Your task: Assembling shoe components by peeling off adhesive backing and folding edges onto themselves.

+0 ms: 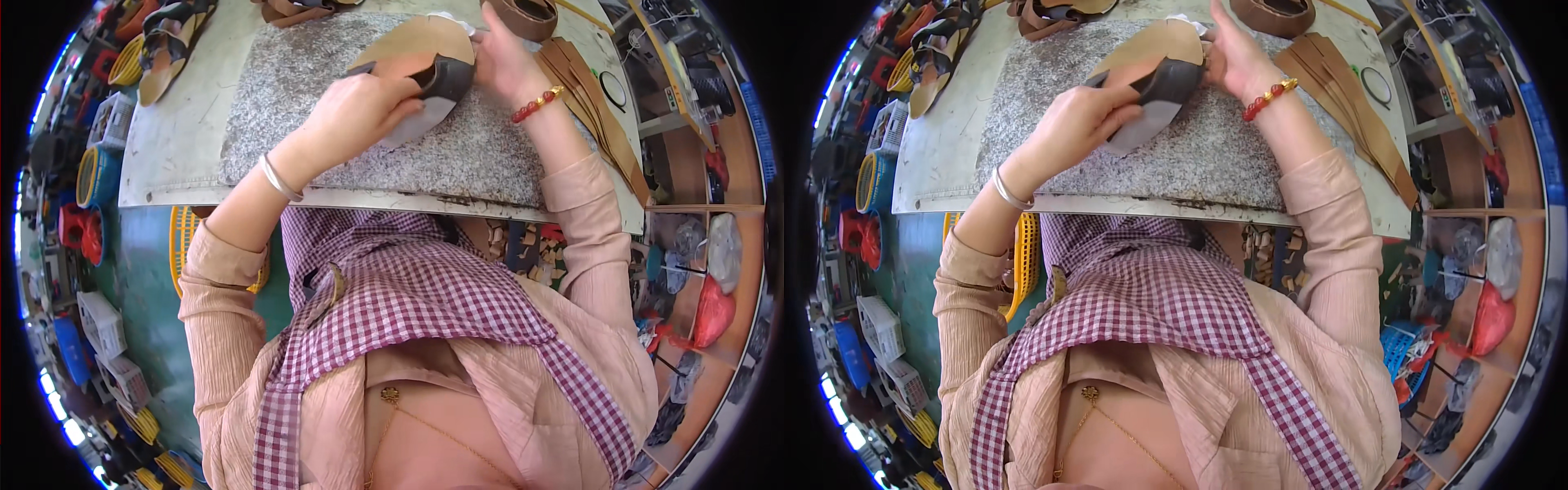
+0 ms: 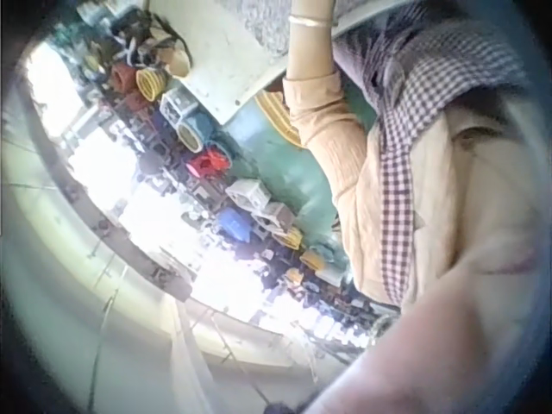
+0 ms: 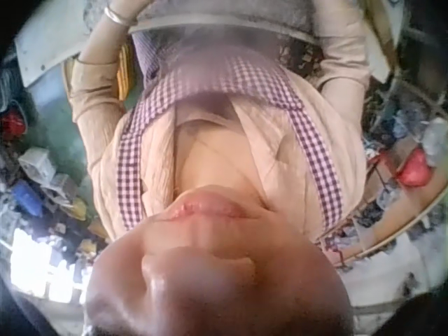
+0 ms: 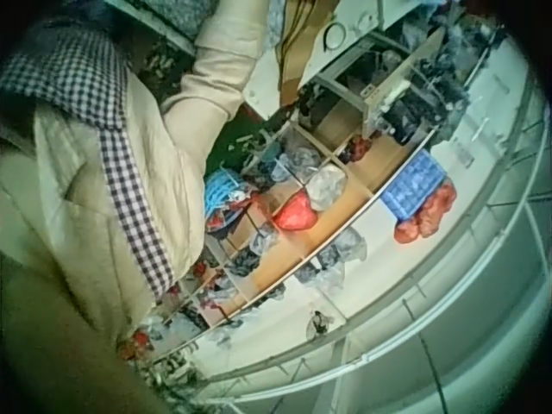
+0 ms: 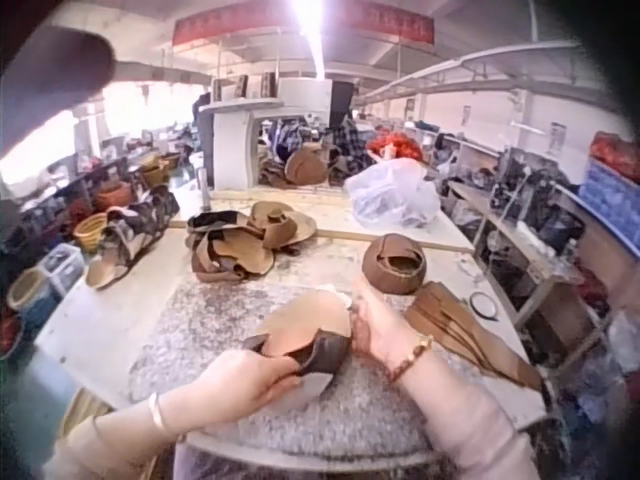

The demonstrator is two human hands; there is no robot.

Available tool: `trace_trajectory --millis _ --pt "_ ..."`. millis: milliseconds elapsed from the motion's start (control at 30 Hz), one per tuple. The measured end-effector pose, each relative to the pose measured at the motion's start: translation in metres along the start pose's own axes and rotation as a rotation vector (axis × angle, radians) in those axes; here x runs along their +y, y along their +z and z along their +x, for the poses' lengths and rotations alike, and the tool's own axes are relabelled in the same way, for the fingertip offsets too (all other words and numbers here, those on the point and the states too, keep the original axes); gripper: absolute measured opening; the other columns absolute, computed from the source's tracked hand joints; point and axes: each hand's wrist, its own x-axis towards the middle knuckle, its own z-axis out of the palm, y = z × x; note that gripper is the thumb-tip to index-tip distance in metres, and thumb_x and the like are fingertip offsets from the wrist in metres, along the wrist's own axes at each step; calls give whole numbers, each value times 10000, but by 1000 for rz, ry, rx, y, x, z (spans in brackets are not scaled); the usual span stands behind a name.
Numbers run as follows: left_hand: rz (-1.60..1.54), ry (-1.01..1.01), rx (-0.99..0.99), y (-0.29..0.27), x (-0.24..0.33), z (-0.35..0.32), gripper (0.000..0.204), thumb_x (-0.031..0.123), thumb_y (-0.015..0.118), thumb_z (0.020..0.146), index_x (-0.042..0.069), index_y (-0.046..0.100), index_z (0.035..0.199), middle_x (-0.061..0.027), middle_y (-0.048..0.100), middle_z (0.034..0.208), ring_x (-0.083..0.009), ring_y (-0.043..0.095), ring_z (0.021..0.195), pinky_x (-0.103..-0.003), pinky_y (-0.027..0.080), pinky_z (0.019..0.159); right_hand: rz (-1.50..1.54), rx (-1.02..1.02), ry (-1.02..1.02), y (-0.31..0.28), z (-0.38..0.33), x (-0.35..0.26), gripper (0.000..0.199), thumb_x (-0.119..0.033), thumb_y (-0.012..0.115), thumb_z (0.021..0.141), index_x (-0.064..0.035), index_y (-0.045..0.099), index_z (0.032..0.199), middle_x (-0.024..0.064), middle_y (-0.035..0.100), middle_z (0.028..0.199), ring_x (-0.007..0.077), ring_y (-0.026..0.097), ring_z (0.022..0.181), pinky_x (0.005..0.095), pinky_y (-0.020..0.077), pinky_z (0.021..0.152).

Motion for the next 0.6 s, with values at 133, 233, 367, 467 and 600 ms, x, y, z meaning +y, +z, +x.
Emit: trace_trajectory --millis 133,233,367,467,600 --pt "98 142 44 4 -4 -5 255 297 612 946 88 705 1057 -75 681 749 -267 664 744 -395 506 910 -425 51 -243 27 -4 10 354 -215 654 941 -12 622 1230 112 697 1134 222 666 1005 303 534 858" --pt "122 341 105 16 -10 -4 247 298 640 924 94 709 1044 -66 690 781 -253 669 801 -418 461 1019 -860 151 -518 42 -15 7 390 -278 636 971 -19 629 1263 123 692 1175 205 671 1012 272 543 843" --pt "99 306 204 16 -28 5 263 272 709 858 92 714 1049 -58 695 848 -228 645 905 -440 357 1117 -1524 614 -697 41 -15 -29 278 -133 633 952 -2 614 1195 101 713 1056 219 676 937 320 543 818" --pt "82 262 191 15 -30 5 246 237 719 843 82 708 1034 -63 690 867 -232 631 915 -437 373 1098 -1576 61 -789 81 -61 19 357 -191 705 898 -39 650 1216 54 704 1111 173 656 894 290 527 766" --pt "46 281 198 26 -29 13 183 159 709 826 54 679 973 -67 672 857 -261 601 909 -445 393 1054 -1934 -62 -890 64 -77 60 307 -220 745 833 -94 699 1109 38 695 1014 200 606 956 361 427 919"
